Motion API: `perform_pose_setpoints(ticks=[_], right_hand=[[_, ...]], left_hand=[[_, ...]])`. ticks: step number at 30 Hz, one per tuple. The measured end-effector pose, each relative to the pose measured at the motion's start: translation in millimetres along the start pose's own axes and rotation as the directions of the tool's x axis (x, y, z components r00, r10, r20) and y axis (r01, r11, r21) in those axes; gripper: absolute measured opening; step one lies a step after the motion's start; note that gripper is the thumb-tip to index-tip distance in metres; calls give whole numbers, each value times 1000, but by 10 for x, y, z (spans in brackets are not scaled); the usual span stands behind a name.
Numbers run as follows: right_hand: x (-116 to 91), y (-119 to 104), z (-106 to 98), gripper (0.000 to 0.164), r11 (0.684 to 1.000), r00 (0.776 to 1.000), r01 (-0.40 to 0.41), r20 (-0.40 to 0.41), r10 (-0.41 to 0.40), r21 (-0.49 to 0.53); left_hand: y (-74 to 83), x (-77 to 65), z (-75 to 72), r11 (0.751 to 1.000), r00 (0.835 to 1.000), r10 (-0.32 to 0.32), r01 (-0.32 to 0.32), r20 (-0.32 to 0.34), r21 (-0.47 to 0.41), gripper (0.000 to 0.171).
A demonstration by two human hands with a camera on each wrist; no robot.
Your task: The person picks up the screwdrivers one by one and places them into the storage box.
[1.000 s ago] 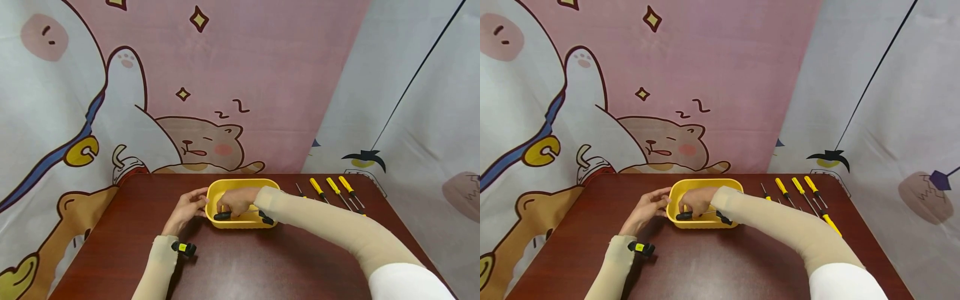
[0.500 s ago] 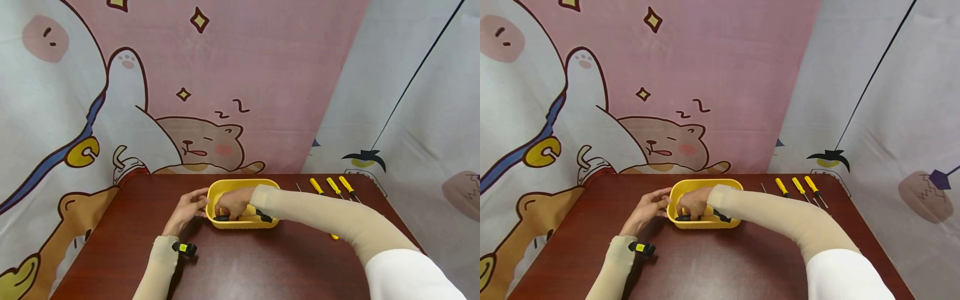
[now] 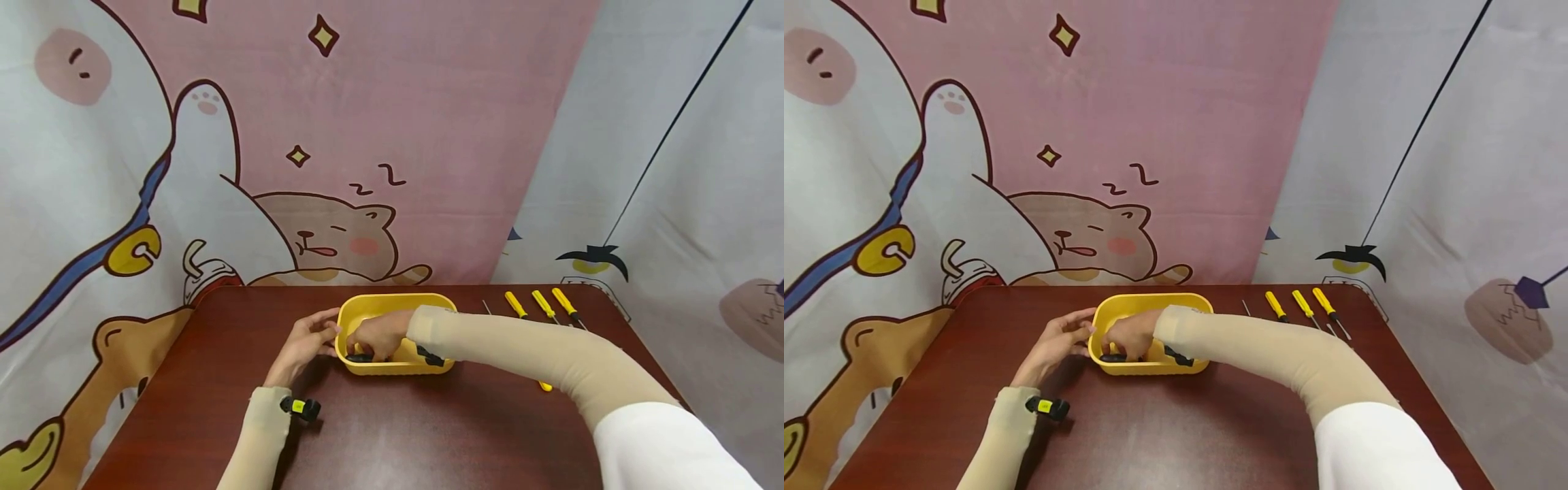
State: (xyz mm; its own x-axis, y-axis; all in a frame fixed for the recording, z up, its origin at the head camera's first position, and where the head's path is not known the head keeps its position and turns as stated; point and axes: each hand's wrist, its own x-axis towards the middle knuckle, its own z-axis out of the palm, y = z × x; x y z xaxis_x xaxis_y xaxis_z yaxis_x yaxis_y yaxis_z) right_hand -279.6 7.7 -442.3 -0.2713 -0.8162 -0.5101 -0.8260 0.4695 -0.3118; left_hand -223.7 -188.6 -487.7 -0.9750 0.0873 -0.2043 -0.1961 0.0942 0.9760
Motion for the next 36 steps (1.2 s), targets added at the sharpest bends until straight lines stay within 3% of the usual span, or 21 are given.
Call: perform_pose_setpoints(ticks=[10, 18, 36], right_hand=[[7, 21, 14, 51, 999, 999, -40, 26, 39, 31], [-26, 19, -25, 49, 1000, 1000, -14, 21, 14, 0], [-225, 3, 53, 48, 996, 984, -88, -156, 89, 12]], left_hand=[[-5, 4, 5, 1000, 1000, 6, -6, -6, -6, 48], [-5, 6, 5, 1000, 1000, 10, -10, 4, 1, 49], [-7, -8, 20, 1000, 1000, 12, -12, -12, 9, 48]])
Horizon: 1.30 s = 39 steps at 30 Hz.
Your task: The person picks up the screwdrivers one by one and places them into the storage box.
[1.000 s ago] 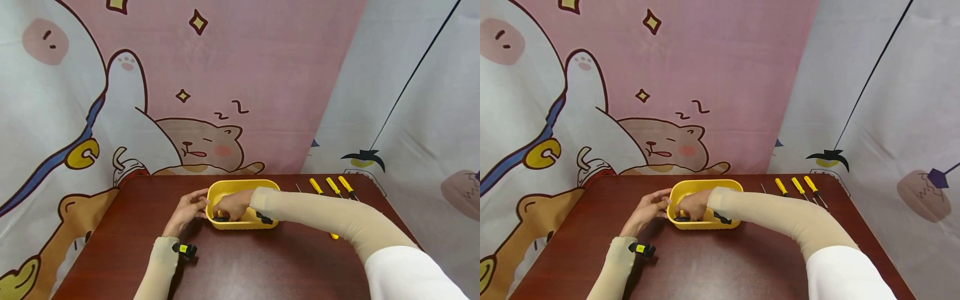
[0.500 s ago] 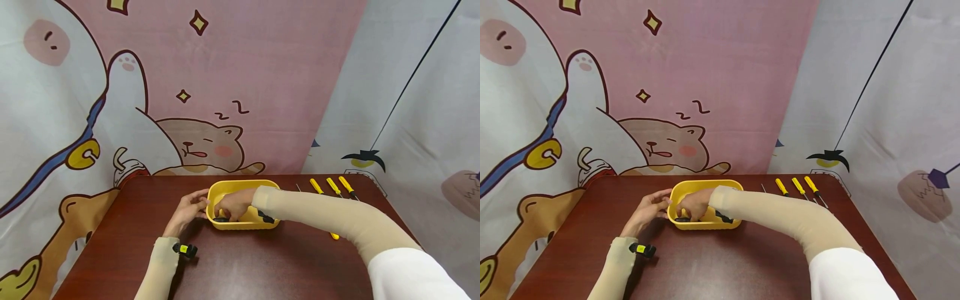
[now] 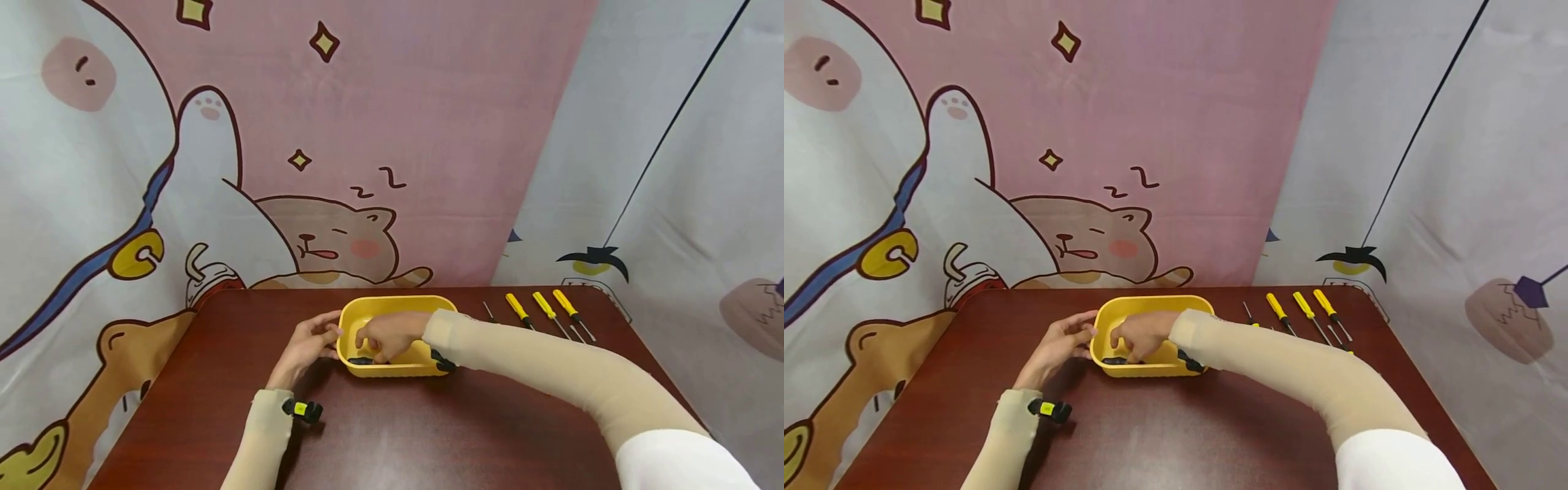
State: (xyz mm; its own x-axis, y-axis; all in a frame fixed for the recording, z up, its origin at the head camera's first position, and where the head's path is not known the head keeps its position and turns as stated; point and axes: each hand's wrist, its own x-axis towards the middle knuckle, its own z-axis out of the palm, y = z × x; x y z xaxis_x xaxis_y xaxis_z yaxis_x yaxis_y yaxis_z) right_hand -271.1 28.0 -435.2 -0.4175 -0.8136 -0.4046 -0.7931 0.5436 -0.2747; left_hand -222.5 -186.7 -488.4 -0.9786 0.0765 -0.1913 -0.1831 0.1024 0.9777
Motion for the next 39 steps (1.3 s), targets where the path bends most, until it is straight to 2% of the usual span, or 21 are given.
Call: perform_pose_setpoints(ticks=[6, 12, 21, 27, 35, 39], right_hand=[[-113, 13, 5, 49, 1000, 997, 1, -78, 0, 9], [-218, 71, 29, 51, 997, 988, -1, -154, 12, 76], [-409, 119, 17, 52, 985, 962, 6, -270, 41, 174], [-533, 158, 44, 55, 985, 934, -24, -346, 83, 171], [-775, 203, 93, 57, 980, 892, -138, -412, 186, 143], [-920, 234, 132, 61, 968, 863, -185, -442, 243, 171]], left_hand=[[5, -17, 9, 1000, 1000, -4, 4, -4, 8, 46], [17, -40, 6, 1000, 1000, -11, 11, -9, 5, 47], [18, -32, 9, 1000, 1000, 1, -1, -8, 12, 47], [9, -30, 2, 1000, 1000, 7, -7, -17, 2, 47], [19, -33, 0, 1000, 1000, 4, -4, -11, -1, 48], [13, -38, 9, 1000, 1000, -2, 2, -13, 5, 47]])
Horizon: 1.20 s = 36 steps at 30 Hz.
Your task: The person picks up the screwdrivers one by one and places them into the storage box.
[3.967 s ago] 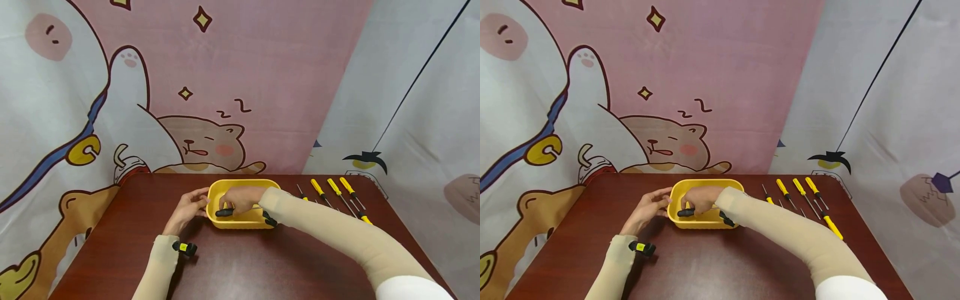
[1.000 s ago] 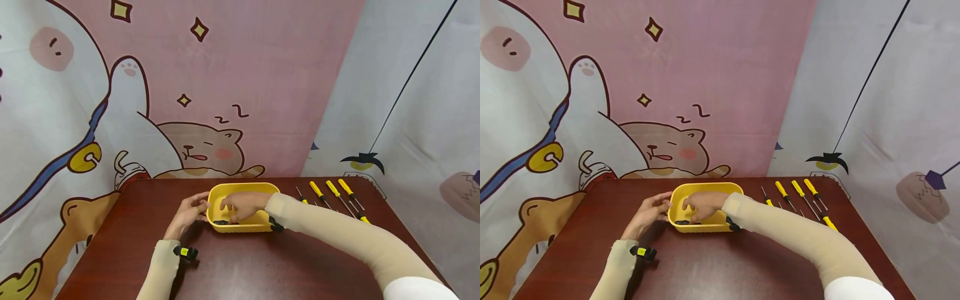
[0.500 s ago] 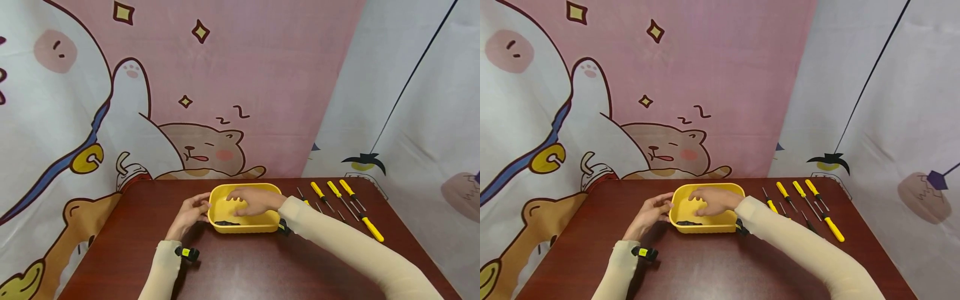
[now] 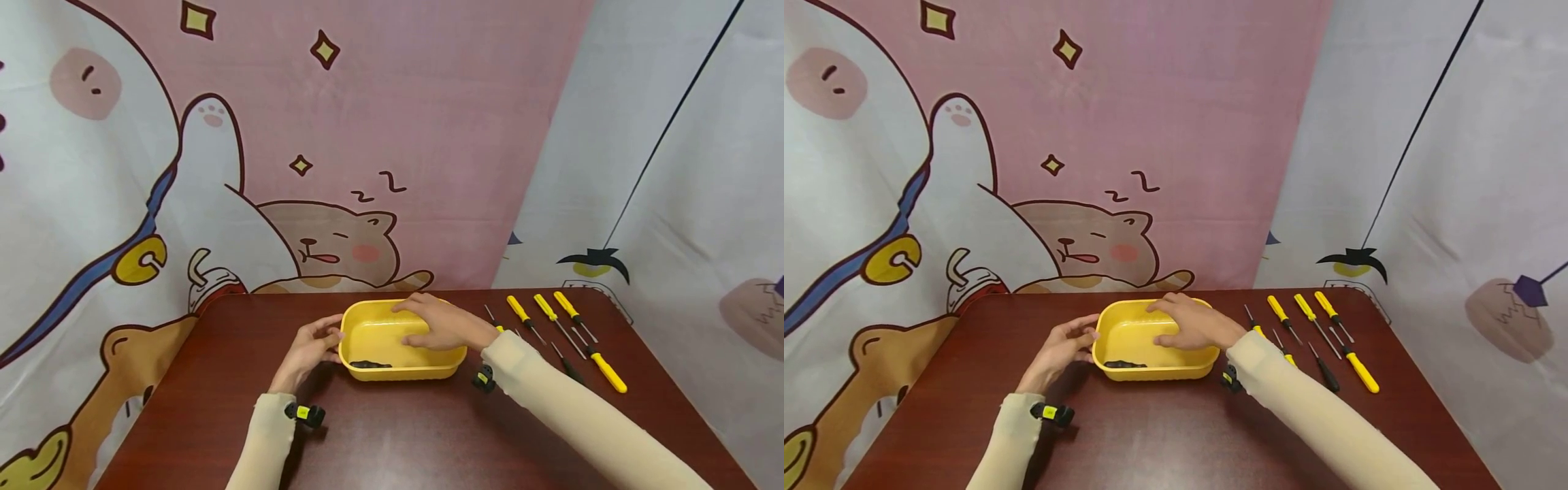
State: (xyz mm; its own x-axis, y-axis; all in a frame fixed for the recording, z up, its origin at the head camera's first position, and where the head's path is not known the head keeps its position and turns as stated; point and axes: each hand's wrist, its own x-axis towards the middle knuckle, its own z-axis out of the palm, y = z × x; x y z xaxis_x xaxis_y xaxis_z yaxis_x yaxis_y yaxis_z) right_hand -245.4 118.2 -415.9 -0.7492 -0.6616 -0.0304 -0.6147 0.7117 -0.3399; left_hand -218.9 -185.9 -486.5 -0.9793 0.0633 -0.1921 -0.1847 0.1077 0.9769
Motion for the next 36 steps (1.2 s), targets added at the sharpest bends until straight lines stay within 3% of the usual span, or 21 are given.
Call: perform_pose_setpoints(ticks=[14, 25, 36], right_hand=[[-365, 188, -65, 78, 997, 984, -68, -163, 72, 29], [-655, 295, -18, 88, 987, 960, -157, -228, 160, 31], [-886, 556, -23, 95, 957, 929, -280, -230, 290, 75]], left_hand=[[22, 10, -7, 1000, 1000, 0, 1, -19, 20, 46], [-10, -3, 2, 1000, 1000, 2, -2, -6, 25, 47], [-5, 8, 6, 1000, 1000, 4, -4, -5, 25, 47]])
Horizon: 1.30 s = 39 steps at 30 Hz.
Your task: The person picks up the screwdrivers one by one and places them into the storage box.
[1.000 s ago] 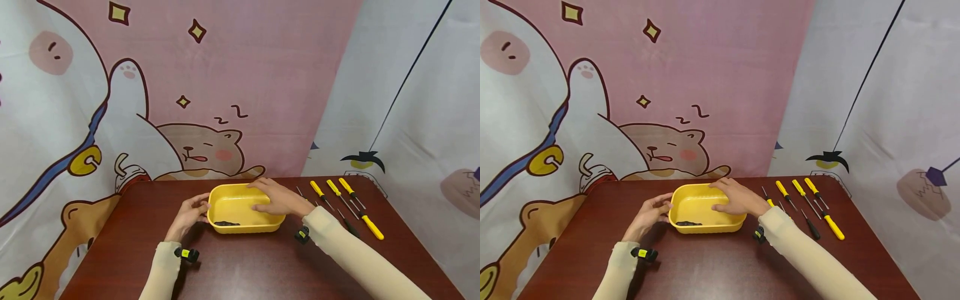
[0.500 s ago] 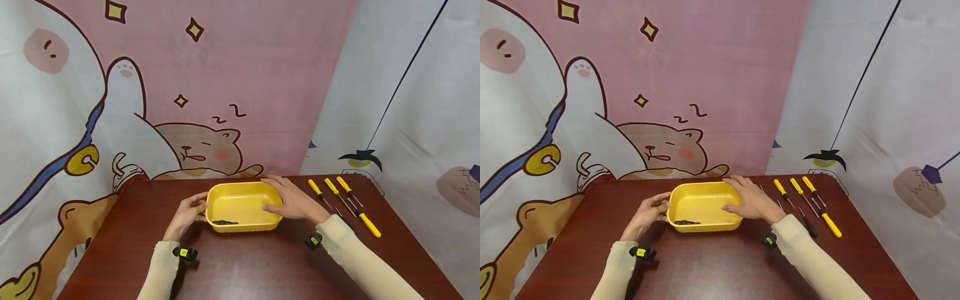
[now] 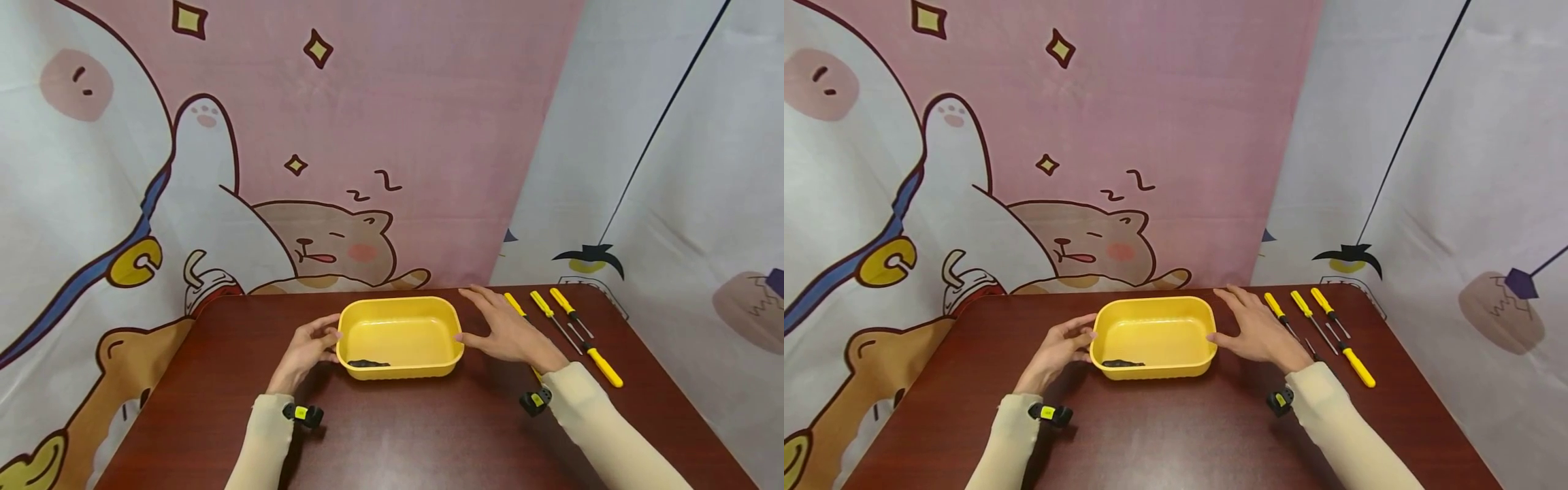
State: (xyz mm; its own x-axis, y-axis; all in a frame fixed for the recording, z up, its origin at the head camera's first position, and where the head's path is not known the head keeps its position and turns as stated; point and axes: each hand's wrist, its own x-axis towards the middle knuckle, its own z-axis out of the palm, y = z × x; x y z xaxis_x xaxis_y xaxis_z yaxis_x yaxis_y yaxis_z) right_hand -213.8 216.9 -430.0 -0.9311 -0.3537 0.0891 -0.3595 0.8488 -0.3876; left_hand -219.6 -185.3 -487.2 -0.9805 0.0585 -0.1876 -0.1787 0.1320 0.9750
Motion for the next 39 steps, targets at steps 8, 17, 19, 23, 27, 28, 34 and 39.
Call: perform_pose_setpoints(ticks=[8, 17, 19, 23, 27, 28, 34, 39], right_hand=[[-27, 233, 4, 97, 997, 997, -79, 16, 79, 1], [-8, 459, 48, 92, 980, 982, -184, 60, 180, 69], [9, 497, 61, 91, 977, 978, -199, 70, 194, 74], [39, 543, 92, 86, 979, 979, -194, 79, 189, 65], [88, 567, 130, 80, 982, 981, -183, 77, 178, 54], [101, 573, 140, 80, 982, 981, -182, 80, 177, 53], [144, 603, 192, 72, 981, 977, -192, 103, 189, 28], [173, 590, 212, 69, 971, 964, -238, 122, 237, 1]], left_hand=[[17, 1, 3, 1000, 1000, -7, 7, -4, -3, 46], [21, -1, 9, 1000, 1000, -1, 2, -9, 4, 46], [20, 3, 6, 1000, 1000, -3, 3, -13, 2, 46], [21, 5, -5, 1000, 1000, -7, 8, -15, 5, 46], [14, 10, -16, 1000, 1000, -4, 4, -15, 12, 46], [10, 14, -16, 1000, 1000, -5, 6, -15, 10, 46], [-6, 6, -6, 1000, 1000, -7, 7, -2, 0, 46], [-11, -1, -3, 1000, 1000, -4, 4, 0, -6, 47]])
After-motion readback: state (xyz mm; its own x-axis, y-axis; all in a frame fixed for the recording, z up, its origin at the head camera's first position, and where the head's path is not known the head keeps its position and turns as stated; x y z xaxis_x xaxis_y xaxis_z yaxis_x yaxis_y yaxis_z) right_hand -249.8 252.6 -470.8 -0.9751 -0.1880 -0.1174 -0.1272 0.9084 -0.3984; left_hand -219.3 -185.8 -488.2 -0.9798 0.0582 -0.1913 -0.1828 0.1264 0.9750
